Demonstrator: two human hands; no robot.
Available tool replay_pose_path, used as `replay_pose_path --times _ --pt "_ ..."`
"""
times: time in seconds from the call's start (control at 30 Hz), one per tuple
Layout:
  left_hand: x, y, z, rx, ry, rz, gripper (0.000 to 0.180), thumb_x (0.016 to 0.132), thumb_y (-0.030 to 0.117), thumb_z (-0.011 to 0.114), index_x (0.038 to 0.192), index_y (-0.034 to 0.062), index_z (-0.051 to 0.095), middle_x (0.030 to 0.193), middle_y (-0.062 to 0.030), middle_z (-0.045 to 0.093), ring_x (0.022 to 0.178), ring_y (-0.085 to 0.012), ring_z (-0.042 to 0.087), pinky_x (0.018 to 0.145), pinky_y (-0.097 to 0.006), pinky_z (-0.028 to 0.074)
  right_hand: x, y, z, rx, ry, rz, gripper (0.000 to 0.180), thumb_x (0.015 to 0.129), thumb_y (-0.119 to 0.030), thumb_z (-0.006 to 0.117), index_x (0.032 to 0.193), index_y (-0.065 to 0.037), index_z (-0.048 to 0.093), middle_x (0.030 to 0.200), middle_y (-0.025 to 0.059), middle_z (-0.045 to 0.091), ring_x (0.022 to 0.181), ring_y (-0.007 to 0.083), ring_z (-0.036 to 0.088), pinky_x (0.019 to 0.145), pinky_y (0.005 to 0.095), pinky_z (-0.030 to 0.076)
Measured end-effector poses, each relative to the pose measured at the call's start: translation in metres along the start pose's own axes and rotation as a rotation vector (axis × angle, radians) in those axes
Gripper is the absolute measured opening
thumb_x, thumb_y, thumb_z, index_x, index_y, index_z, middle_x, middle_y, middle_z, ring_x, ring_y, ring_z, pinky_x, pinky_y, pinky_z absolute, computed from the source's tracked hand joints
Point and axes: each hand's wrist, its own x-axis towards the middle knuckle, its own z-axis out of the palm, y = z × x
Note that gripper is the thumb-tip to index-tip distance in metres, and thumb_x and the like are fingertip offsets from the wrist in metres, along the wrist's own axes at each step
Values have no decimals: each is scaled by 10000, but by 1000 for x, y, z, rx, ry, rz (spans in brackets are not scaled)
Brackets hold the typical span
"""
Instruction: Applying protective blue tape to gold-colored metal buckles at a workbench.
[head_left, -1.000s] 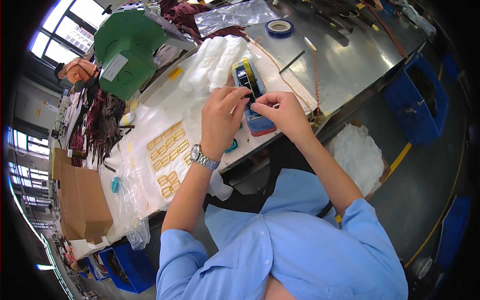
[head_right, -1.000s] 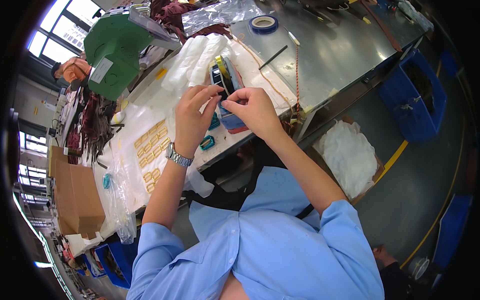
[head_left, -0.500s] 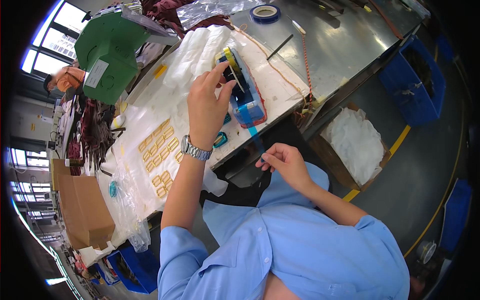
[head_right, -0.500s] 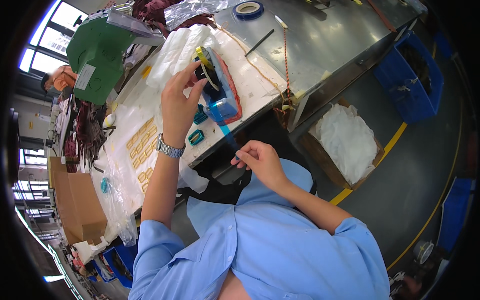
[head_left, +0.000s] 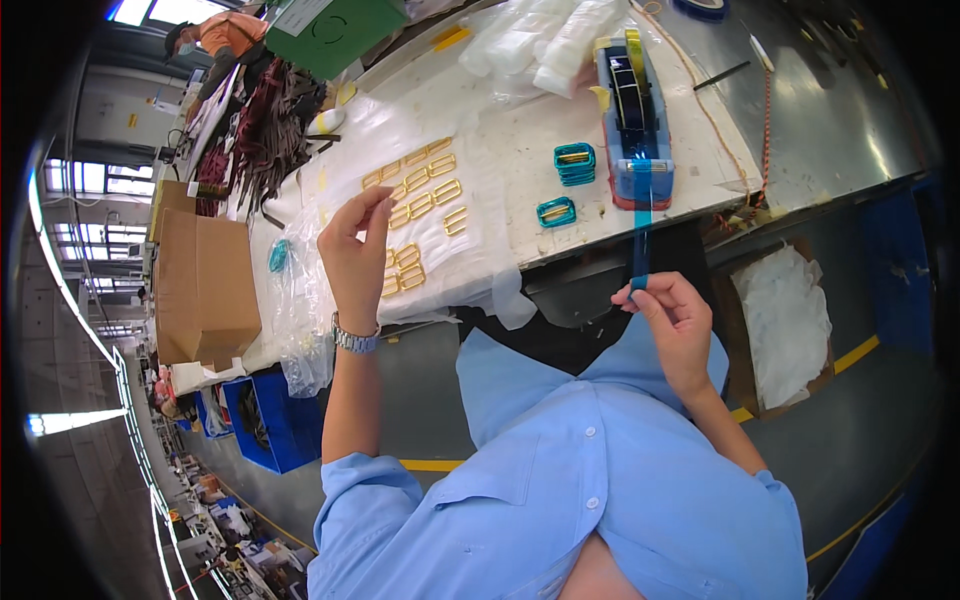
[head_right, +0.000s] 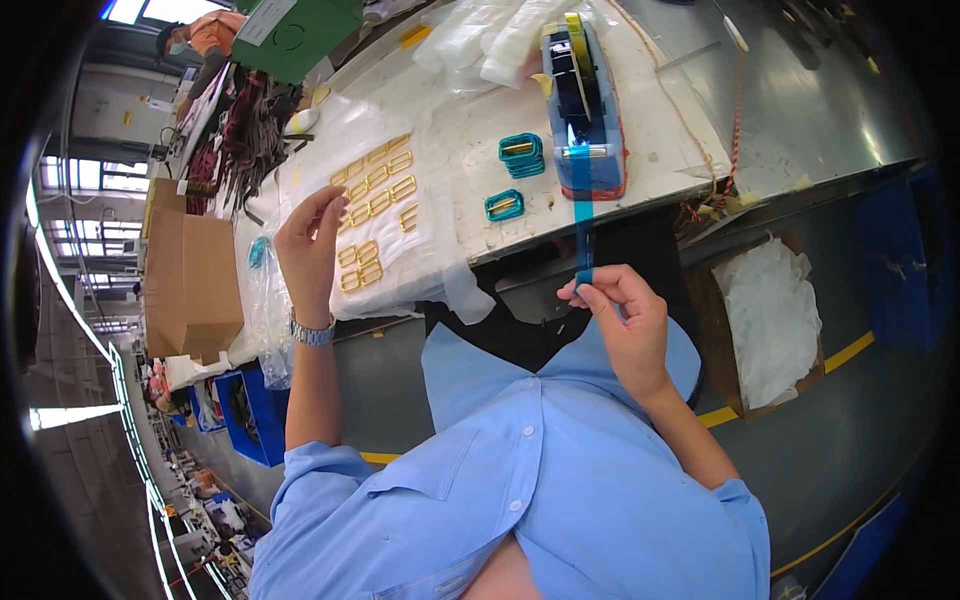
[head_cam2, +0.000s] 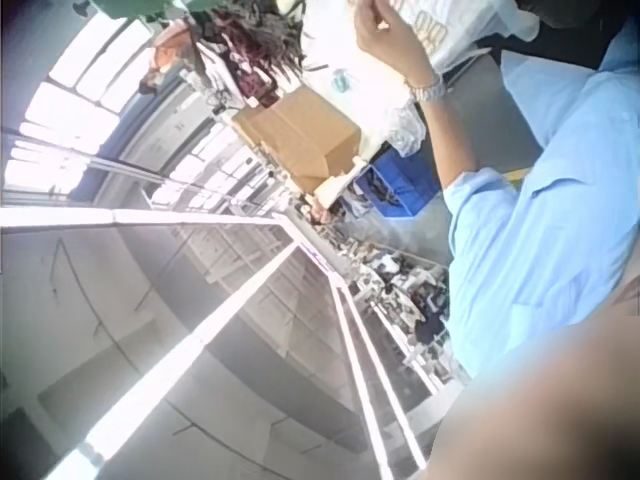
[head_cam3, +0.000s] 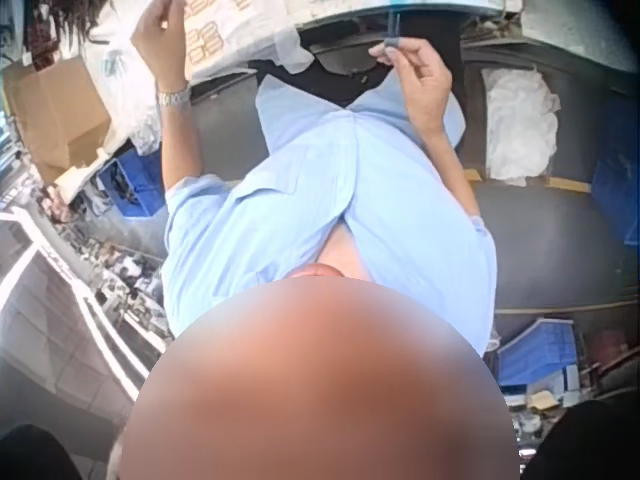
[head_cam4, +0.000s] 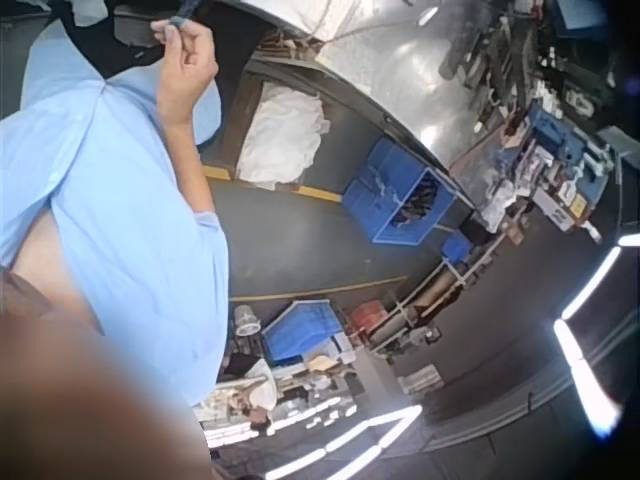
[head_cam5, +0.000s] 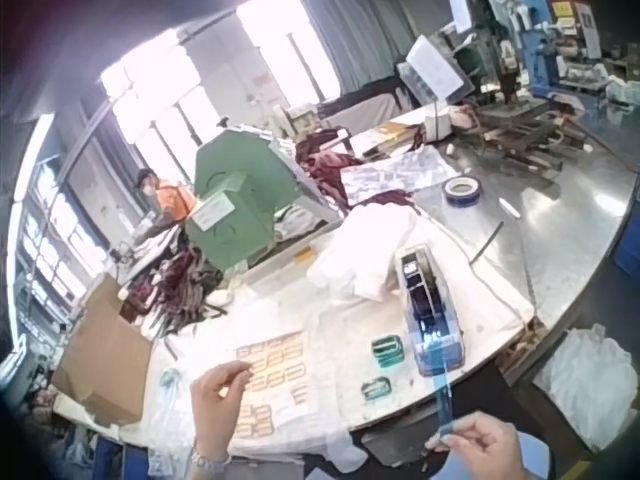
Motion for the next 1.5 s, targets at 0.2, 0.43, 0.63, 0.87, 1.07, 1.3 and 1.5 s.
replay_pose_path --times 0.2,0.43,0.63,0.87,1.07,1.3,1.5 --pt "-42 -8 -9 258 -200 137 49 960 17 756 1005 1 767 925 -118 768 801 -254 733 735 -348 589 3 1 -3 29 -32 75 116 1093 -19 635 1175 46 688 1089 136 809 965 134 752 915 284 600" --pt "-20 -2 42 353 -302 498 67 925 65 764 971 37 725 933 -111 716 891 -327 682 785 -449 557 4 16 -12 85 -10 163 177 1086 -50 670 1206 65 732 1064 144 820 909 136 762 845 280 620" --pt "-12 1 43 559 -395 417 105 862 29 750 935 20 675 926 -133 717 862 -345 698 770 -446 559 -1 6 -10 201 -53 217 180 1088 -68 678 1204 53 742 1064 153 825 871 130 765 808 280 628" --pt "18 -12 9 -271 -427 -312 112 1007 93 753 1027 -17 743 899 -40 751 770 -119 680 726 -295 564 -5 5 -12 181 -37 161 186 1099 -59 654 1223 57 730 1068 145 820 895 130 756 844 280 623" --pt "-43 83 45 -812 -639 -374 76 995 36 748 1059 0 769 1216 -130 752 1303 -237 644 1130 -380 481 -10 0 -7 135 -15 135 202 1104 -35 627 1254 72 711 1100 154 817 931 128 747 889 276 606" --pt "-85 114 111 -989 -780 -570 126 963 79 832 1059 1 806 1547 -175 599 1382 -213 604 1141 -366 486 -11 -3 -1 70 38 160 291 1084 -35 659 1347 82 701 1066 120 825 920 117 756 855 269 616" --pt "-84 113 124 -940 -796 -546 125 979 85 819 1065 -5 808 1281 -125 746 1314 -164 630 1107 -340 500 -12 -6 -2 55 50 156 270 1073 -16 653 1317 71 730 1040 110 833 906 121 769 834 269 628"
